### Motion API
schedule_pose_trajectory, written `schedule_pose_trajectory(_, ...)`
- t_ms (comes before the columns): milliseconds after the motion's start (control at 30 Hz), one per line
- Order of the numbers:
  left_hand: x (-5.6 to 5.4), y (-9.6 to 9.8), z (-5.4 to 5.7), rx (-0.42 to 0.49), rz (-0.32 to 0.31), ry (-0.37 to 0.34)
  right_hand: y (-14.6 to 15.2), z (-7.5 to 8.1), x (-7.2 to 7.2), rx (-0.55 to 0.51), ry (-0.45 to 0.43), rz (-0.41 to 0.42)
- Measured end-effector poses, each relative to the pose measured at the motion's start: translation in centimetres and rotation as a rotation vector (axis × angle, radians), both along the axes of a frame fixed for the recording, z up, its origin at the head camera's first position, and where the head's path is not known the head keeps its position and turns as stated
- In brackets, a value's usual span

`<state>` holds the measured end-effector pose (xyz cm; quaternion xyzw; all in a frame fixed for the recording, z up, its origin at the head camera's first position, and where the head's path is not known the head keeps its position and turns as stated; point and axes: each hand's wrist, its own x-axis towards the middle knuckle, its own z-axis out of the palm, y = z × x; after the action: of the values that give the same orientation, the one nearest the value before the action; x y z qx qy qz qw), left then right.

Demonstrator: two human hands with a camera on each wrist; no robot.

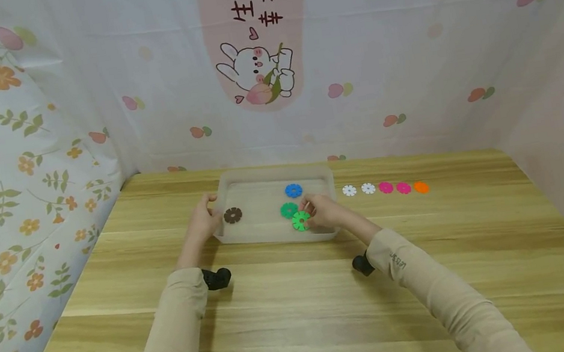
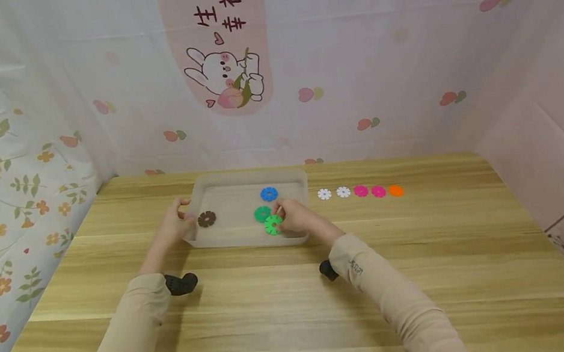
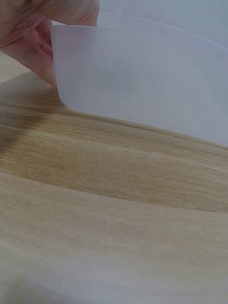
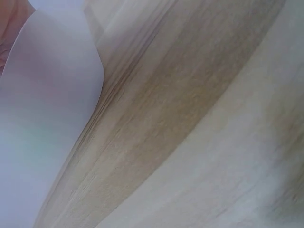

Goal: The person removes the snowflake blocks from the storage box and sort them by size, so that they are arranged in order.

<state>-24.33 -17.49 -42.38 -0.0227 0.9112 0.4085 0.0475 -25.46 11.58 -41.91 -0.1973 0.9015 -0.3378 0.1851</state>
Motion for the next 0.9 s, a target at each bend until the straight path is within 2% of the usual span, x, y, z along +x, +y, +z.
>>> schedule_pose_trajectory(267,0.0,0.0,0.2,-0.001,0.0,-0.012,0.2,0.2,0.0,-0.067,-0.039,-0.007)
schedule_pose_trajectory(600,0.0,0.0,0.2,0.006,0.003,-0.021,0.5,0.6,0.0,-0.08,-0.063,-0.009)
schedule_pose_trajectory(900,0.0,0.0,0.1,0.001,0.004,-0.027,1.4,1.2,-0.1,-0.068,-0.014,-0.008)
